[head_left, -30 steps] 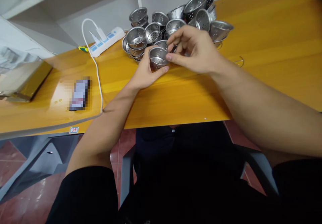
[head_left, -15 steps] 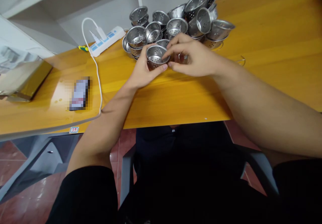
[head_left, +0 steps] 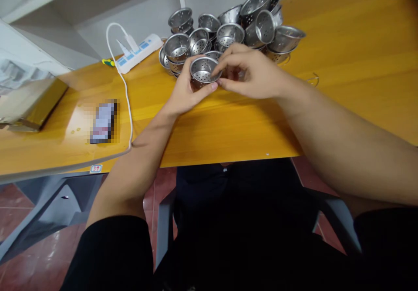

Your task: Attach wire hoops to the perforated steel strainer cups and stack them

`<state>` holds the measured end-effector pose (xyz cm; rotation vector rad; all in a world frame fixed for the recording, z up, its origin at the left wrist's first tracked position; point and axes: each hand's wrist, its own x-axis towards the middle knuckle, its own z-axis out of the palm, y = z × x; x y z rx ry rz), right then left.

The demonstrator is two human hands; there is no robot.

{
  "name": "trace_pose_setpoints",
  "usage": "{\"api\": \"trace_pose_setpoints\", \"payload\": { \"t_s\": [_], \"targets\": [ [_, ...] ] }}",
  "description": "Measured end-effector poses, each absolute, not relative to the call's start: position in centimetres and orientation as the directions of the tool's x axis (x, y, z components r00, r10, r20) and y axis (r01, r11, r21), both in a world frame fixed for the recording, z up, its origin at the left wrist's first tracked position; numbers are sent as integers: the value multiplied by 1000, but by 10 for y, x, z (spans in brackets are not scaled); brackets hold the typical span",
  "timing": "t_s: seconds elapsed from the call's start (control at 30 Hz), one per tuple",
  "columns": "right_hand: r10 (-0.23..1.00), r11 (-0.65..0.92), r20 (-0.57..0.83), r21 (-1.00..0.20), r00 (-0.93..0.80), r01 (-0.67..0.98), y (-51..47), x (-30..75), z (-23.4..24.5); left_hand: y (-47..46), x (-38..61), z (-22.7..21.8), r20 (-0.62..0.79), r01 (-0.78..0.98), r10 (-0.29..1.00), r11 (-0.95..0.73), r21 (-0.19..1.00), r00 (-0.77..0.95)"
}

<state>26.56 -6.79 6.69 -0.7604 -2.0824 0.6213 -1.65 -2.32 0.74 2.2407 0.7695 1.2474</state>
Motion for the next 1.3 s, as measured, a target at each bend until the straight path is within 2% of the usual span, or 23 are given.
{"api": "trace_pose_setpoints", "payload": {
  "t_s": [0.2,0.33,0.43,0.63,0.8,1.07,1.3],
  "targets": [
    [712,702,589,-619,-383,353,-63,271,73,-16,-15,9,584,219,712,-688,692,391],
    [658,688,735,-500,-163,526,-52,280,74,-10,-18,11,589,181,725,-672,718,356],
    [620,652,783,-472,-59,594,-39,286,69,-10,-22,12,591,167,721,-674,720,362],
    [667,545,741,-556,78,628,-16,284,57,-20,-21,18,580,70,685,-671,738,442],
    [727,495,681,-608,88,621,-5,284,50,-29,-18,24,527,112,711,-638,762,466],
    [746,557,666,-627,5,545,3,282,44,-35,-17,27,523,52,683,-631,774,510],
    [726,571,686,-558,-52,602,-6,285,50,-35,-17,28,471,112,728,-593,798,498]
  ]
}}
